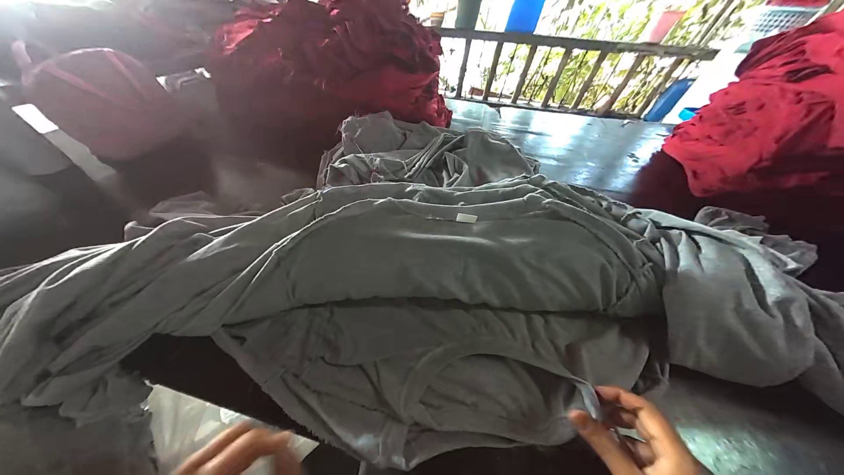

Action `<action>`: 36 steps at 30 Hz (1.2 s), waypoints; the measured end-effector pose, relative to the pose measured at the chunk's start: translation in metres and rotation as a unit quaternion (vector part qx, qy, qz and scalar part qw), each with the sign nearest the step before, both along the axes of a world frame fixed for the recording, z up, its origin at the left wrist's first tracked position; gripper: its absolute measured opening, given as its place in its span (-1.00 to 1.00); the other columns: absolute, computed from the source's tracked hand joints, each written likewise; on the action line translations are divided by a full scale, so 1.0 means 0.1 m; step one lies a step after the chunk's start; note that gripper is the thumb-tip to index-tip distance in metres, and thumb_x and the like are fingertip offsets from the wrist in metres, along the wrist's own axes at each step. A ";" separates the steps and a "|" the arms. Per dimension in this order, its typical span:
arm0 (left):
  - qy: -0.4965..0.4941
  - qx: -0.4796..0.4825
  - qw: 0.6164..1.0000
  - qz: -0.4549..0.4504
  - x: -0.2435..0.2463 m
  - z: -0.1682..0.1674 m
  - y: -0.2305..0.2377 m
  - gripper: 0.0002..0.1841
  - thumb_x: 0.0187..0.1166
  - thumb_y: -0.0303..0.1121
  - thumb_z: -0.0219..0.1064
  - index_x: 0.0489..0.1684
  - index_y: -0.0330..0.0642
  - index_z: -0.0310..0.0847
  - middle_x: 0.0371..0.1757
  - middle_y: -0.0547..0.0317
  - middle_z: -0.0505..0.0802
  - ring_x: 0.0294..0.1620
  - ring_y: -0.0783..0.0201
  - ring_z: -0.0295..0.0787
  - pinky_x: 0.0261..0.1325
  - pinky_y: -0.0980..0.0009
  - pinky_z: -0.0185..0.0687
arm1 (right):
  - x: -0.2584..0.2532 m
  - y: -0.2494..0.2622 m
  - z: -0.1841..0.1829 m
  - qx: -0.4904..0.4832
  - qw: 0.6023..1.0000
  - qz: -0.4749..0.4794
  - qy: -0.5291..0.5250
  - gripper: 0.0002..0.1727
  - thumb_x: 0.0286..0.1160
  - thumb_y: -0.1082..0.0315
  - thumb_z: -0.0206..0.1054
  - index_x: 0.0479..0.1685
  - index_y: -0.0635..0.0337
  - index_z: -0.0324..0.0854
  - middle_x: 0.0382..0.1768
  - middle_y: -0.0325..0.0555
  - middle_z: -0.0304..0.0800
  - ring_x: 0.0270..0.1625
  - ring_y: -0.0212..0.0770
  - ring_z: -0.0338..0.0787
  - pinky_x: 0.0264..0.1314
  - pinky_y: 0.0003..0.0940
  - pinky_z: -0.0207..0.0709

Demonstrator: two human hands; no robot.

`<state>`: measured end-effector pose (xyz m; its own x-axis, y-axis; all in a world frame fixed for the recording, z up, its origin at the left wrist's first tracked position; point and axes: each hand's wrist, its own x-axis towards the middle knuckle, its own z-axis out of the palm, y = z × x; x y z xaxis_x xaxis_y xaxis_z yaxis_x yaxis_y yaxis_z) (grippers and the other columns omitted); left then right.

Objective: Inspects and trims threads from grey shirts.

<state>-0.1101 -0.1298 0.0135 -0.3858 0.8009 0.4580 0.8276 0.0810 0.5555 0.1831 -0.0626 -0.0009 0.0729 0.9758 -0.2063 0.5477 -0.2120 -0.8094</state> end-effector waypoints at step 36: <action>-0.127 -0.255 0.894 -0.346 0.37 -0.14 0.83 -0.62 0.45 -0.41 0.52 0.12 -0.55 0.74 0.39 -0.63 0.61 0.43 -0.46 0.57 0.53 -0.18 0.43 | 0.11 0.21 -0.21 0.110 0.977 -0.064 0.172 -0.51 0.44 0.65 0.23 0.39 0.72 0.45 0.27 0.29 0.71 0.15 -0.47 0.75 0.28 -0.53 0.58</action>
<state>-0.0734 -0.0465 -0.0007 0.2430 0.9677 -0.0670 0.6306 -0.1051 0.7690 0.1937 -0.0417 -0.0221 0.1597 0.9868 -0.0265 0.2162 -0.0611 -0.9744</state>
